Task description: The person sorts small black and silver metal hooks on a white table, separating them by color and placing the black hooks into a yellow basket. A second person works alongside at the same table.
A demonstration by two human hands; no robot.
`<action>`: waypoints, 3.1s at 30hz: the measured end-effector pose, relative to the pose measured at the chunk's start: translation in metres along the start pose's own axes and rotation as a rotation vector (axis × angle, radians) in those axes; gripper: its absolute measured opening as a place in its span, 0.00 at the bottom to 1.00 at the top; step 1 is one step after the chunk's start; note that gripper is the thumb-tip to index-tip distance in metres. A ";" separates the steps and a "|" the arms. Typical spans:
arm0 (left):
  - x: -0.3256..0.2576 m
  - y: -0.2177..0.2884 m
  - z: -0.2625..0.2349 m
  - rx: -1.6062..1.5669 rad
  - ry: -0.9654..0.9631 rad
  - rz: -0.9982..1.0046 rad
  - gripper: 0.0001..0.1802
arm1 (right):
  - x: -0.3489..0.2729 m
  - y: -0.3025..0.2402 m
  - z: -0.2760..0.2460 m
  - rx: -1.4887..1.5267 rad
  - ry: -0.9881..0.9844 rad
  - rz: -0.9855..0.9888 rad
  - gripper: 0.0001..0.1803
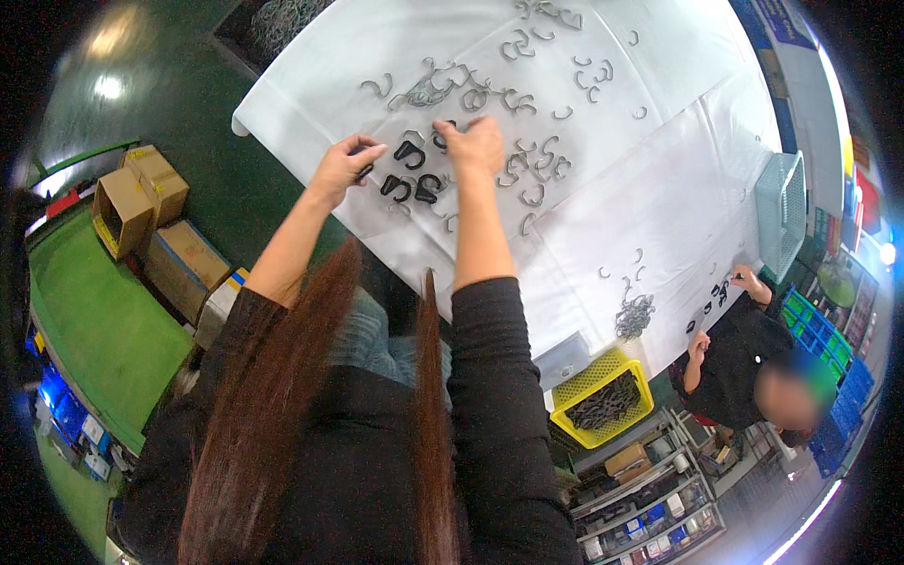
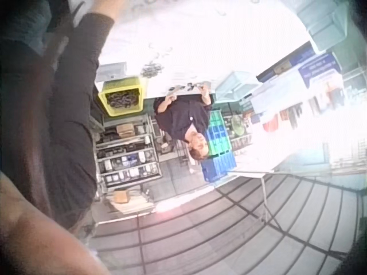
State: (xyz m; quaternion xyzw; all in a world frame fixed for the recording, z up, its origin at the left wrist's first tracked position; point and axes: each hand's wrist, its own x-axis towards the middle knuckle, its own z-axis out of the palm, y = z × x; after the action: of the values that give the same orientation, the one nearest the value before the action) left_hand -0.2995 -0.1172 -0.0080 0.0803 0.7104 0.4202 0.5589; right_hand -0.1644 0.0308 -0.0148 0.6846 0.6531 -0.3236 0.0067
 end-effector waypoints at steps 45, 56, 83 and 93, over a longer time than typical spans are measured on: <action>-0.008 -0.020 0.043 1.465 -0.048 0.517 0.10 | -0.117 0.169 -0.091 0.732 -0.299 0.135 0.13; -0.027 0.042 0.001 0.208 -0.462 -0.175 0.13 | -0.141 0.175 -0.090 1.402 -0.719 0.092 0.13; 0.037 -0.010 -0.006 1.039 0.388 0.344 0.33 | -0.107 0.086 -0.010 0.036 -0.132 -0.173 0.11; -0.013 0.014 0.137 1.074 -0.559 0.487 0.19 | -0.207 0.356 -0.166 0.792 0.498 0.343 0.15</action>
State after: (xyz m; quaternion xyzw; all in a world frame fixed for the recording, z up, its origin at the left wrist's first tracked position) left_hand -0.1816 -0.0463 0.0087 0.6131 0.6109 0.0848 0.4936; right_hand 0.2408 -0.1340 0.0625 0.7888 0.3397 -0.3677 -0.3567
